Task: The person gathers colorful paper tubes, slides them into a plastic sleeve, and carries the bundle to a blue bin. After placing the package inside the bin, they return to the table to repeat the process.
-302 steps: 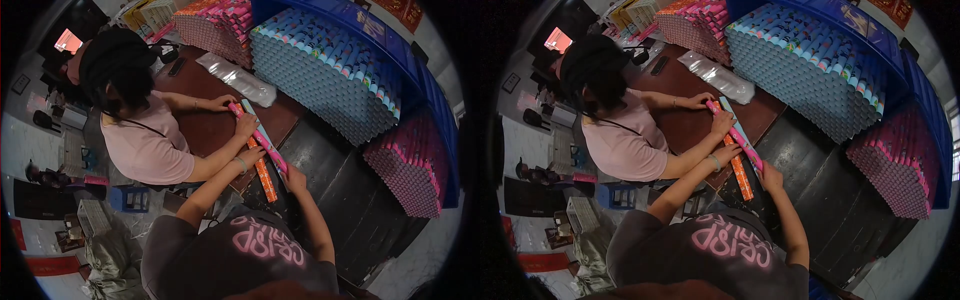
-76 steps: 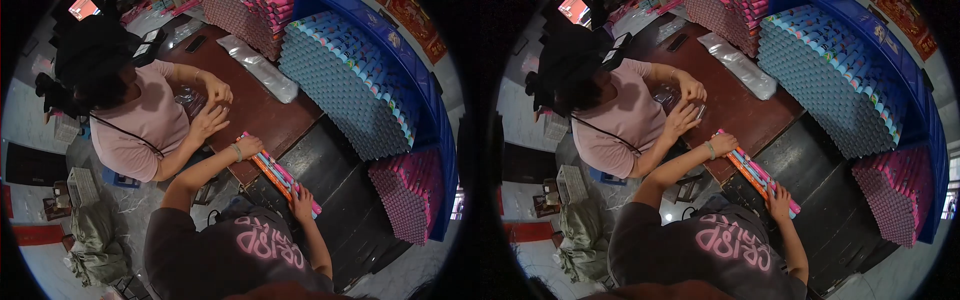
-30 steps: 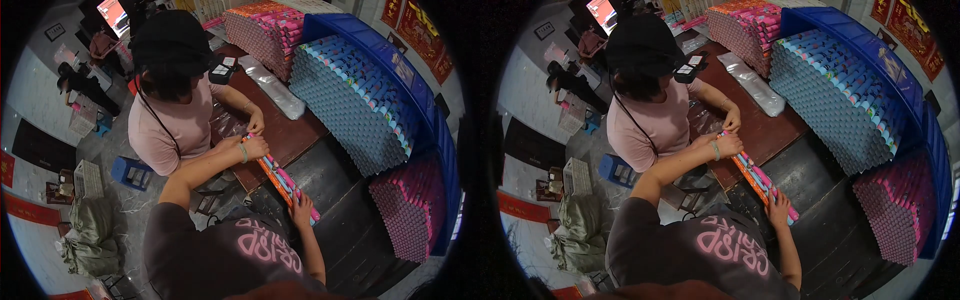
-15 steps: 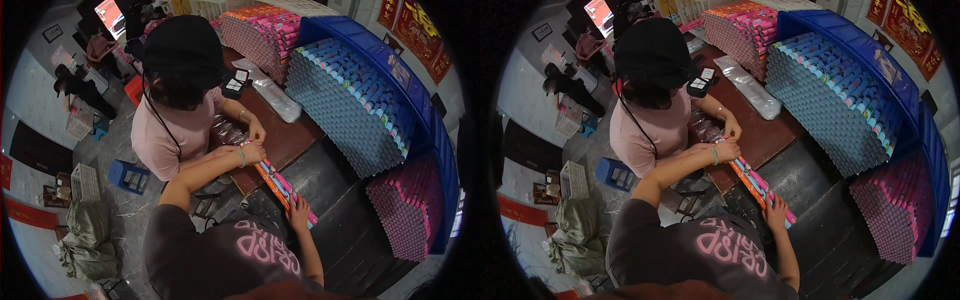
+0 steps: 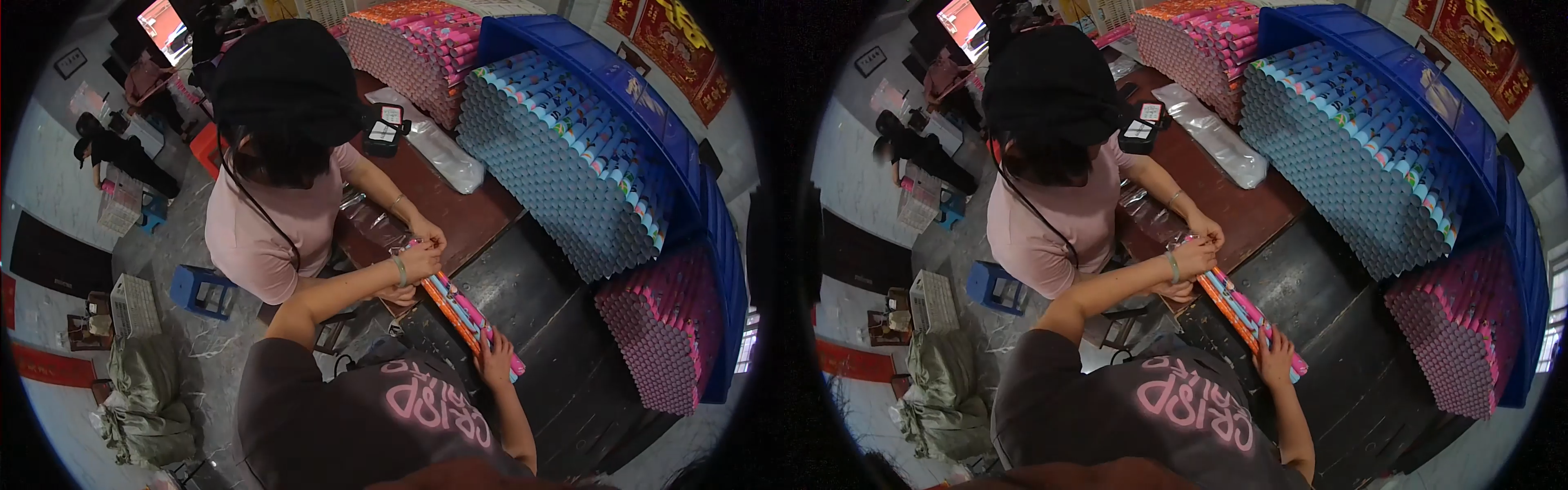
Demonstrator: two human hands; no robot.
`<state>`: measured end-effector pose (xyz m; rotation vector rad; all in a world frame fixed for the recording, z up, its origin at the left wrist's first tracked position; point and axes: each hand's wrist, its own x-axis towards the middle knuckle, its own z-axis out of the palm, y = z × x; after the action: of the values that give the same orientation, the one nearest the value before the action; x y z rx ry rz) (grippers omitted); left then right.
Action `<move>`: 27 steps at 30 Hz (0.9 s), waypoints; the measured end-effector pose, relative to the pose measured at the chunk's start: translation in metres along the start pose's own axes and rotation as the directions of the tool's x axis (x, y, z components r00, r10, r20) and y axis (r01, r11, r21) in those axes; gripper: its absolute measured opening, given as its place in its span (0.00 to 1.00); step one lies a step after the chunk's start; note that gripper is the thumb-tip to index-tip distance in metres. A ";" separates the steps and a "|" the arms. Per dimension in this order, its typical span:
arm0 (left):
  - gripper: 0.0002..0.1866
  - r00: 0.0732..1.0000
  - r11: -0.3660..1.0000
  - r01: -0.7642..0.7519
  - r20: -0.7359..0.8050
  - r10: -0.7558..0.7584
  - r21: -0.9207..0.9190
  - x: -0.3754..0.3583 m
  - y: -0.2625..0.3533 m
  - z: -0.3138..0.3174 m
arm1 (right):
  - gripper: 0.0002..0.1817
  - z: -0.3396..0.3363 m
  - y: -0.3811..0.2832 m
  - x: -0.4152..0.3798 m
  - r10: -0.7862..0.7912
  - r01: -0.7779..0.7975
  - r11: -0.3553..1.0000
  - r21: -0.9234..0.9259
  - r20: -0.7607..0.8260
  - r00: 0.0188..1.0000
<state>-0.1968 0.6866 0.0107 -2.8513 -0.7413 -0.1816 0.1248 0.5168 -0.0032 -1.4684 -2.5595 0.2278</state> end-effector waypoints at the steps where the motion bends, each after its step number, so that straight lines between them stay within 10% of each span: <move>1: 0.11 1.000 1.000 -0.008 -0.007 0.008 -0.006 0.005 0.010 -0.002 | 0.40 -0.001 0.004 -0.011 0.019 -0.019 1.000 -0.002 0.013 1.000; 16: 0.28 0.978 0.913 -0.076 0.149 0.147 -0.401 0.100 0.167 0.029 | 0.38 -0.030 0.038 -0.187 0.243 -0.243 0.970 -0.019 0.132 0.961; 20: 0.46 0.949 0.878 -0.038 0.258 0.181 -0.477 0.096 0.181 0.035 | 0.38 -0.028 0.044 -0.198 0.222 -0.220 0.975 -0.026 0.124 0.967; 27: 0.56 0.993 0.857 -0.005 0.101 0.067 -0.515 0.104 0.223 0.018 | 0.40 -0.033 0.049 -0.198 0.174 -0.176 0.984 0.011 0.119 0.978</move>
<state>0.0042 0.5481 -0.0230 -3.4097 -0.7532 -0.2435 0.2716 0.3718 0.0017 -1.7223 -2.5075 0.3765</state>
